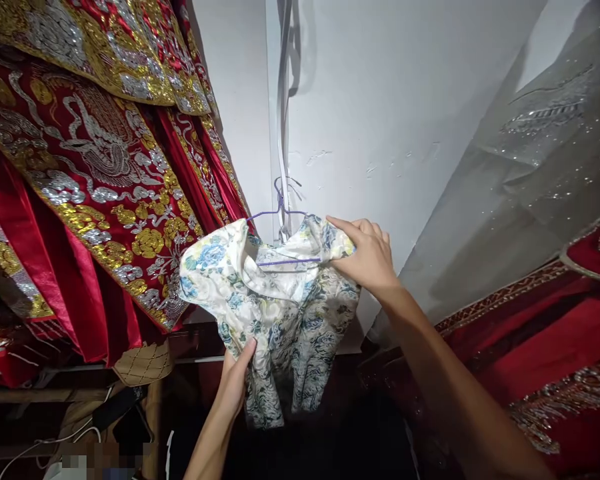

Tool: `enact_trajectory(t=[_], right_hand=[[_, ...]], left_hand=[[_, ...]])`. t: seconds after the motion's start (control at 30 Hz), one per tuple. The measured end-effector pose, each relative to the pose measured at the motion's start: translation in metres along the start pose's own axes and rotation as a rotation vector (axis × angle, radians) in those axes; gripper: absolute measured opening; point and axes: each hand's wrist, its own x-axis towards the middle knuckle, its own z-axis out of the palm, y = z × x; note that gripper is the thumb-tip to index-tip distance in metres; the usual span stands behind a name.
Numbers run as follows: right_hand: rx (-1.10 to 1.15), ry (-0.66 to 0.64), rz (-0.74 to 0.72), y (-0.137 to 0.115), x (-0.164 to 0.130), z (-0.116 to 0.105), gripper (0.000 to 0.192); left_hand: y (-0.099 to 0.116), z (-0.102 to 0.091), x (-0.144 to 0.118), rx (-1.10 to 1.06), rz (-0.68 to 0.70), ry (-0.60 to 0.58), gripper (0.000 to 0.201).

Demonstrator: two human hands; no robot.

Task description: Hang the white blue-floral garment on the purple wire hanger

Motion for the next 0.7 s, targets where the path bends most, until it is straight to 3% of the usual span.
enact_trajectory(t=[0.17, 0.33, 0.43, 0.5, 0.6, 0.7], right_hand=[[-0.023, -0.033, 0.099, -0.010, -0.050, 0.000, 0.080], [0.144, 0.044, 0.277, -0.026, -0.119, 0.035, 0.060], [0.543, -0.203, 0.521, -0.035, -0.160, 0.067, 0.035], [0.745, -0.395, 0.647, -0.045, -0.182, 0.087, 0.040], [0.896, -0.516, 0.681, -0.059, -0.202, 0.105, 0.039], [0.884, -0.563, 0.663, -0.060, -0.207, 0.108, 0.039]], left_hand=[[-0.019, 0.001, 0.000, 0.143, 0.005, 0.034, 0.076], [-0.047, -0.001, -0.012, 0.113, -0.133, 0.042, 0.076], [-0.050, -0.004, -0.020, 0.128, -0.237, -0.022, 0.068], [-0.046, -0.006, -0.022, 0.157, -0.238, -0.066, 0.063], [-0.038, -0.012, -0.021, 0.172, -0.205, -0.103, 0.060], [-0.037, -0.022, -0.017, 0.134, -0.233, -0.086, 0.065]])
